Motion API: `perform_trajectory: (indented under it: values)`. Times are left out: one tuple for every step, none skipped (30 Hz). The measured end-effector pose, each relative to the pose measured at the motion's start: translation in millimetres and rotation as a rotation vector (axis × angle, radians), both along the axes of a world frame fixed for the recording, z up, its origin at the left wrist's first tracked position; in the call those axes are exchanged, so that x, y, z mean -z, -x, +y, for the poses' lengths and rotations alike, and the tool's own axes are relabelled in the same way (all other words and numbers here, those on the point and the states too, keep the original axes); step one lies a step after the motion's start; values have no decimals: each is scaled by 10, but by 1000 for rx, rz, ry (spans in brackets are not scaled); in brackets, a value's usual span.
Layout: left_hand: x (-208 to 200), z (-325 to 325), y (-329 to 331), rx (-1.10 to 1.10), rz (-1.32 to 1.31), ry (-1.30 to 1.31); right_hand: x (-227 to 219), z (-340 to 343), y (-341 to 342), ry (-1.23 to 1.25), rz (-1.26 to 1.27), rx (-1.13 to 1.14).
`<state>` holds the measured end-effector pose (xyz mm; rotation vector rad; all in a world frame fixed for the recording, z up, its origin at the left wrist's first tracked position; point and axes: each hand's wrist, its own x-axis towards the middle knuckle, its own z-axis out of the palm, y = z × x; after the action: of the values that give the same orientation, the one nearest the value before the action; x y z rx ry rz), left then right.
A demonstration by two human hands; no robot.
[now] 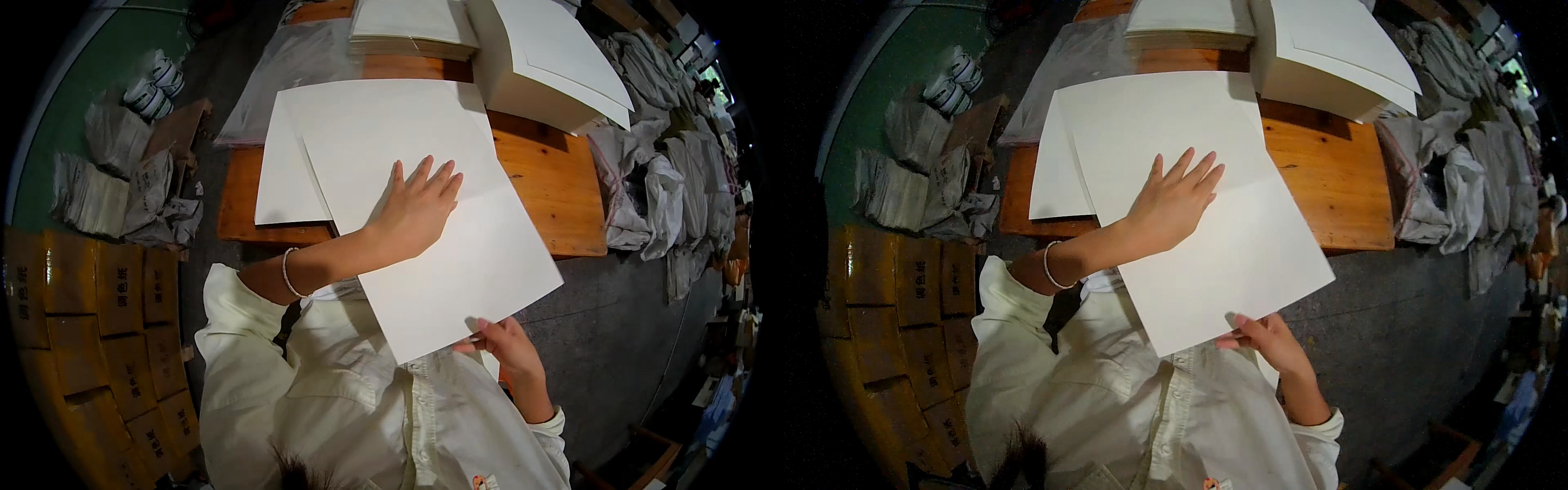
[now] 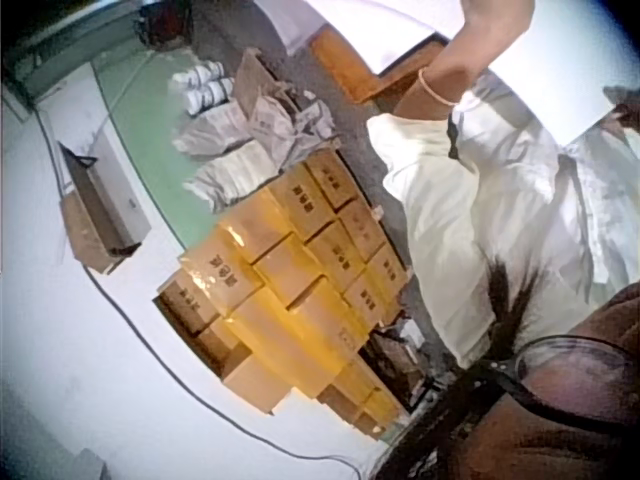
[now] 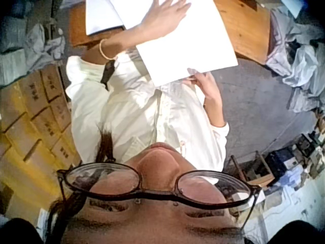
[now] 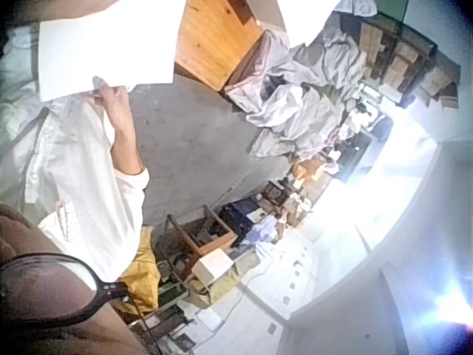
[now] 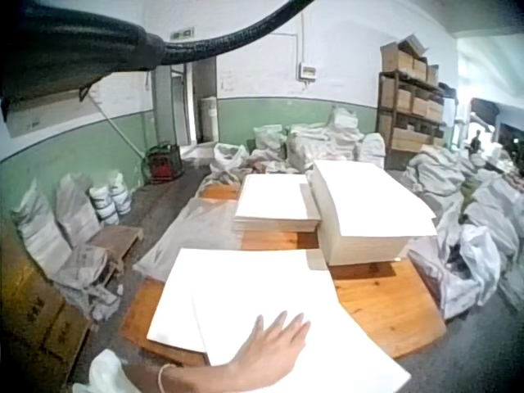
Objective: The person places white paper sheets into clear plastic bags on a wooden table. They smooth the paper, fold the bag edges, and stack the packaged items. The person also flips through a stack of loose white paper sheets to inspect them.
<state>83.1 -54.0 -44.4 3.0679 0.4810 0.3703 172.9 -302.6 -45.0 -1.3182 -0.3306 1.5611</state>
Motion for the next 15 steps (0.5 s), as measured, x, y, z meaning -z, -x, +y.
perform_trajectory:
  values:
    - [-7, -1, 19, 5, -1, 9, 30, -11, 13, 28, 0, -46]
    - [-25, -11, 32, 9, -3, 20, 57, -31, 16, 58, -2, -94]
    - [-33, -18, 41, 13, -6, 30, 70, -52, 21, 88, -4, -142]
    - [-21, -22, 47, 15, -13, 24, 66, -47, 79, 111, -37, -85]
    - [0, -20, 60, 16, -20, 18, 76, -35, 85, 82, -40, -73]
    - [14, -17, 71, 18, -27, 12, 95, -24, 86, 53, -44, -61]
    - [16, -15, 74, 14, -32, 4, 105, -14, 90, 23, -47, -48]
    - [16, -20, 51, 27, -36, -1, 70, 11, 114, 7, -43, -22]
    - [11, -17, 59, 25, -36, -12, 15, 102, 121, -14, -37, -10]
    - [9, -25, 75, 22, -28, 6, -14, 193, 119, -35, -30, 1]
    - [-3, -33, 76, 26, -27, 21, 5, 275, 101, -83, 18, -3]
    - [-14, -43, 67, 35, -26, 36, 56, 355, 77, -133, 65, -4]
    - [-24, -60, 60, 46, -29, 44, 97, 442, 54, -182, 112, -5]
    - [-45, -88, 66, 48, -27, 52, 106, 551, 51, -170, 129, 8]
    - [-67, -116, 73, 49, -25, 59, 84, 635, 39, -181, 136, -3]
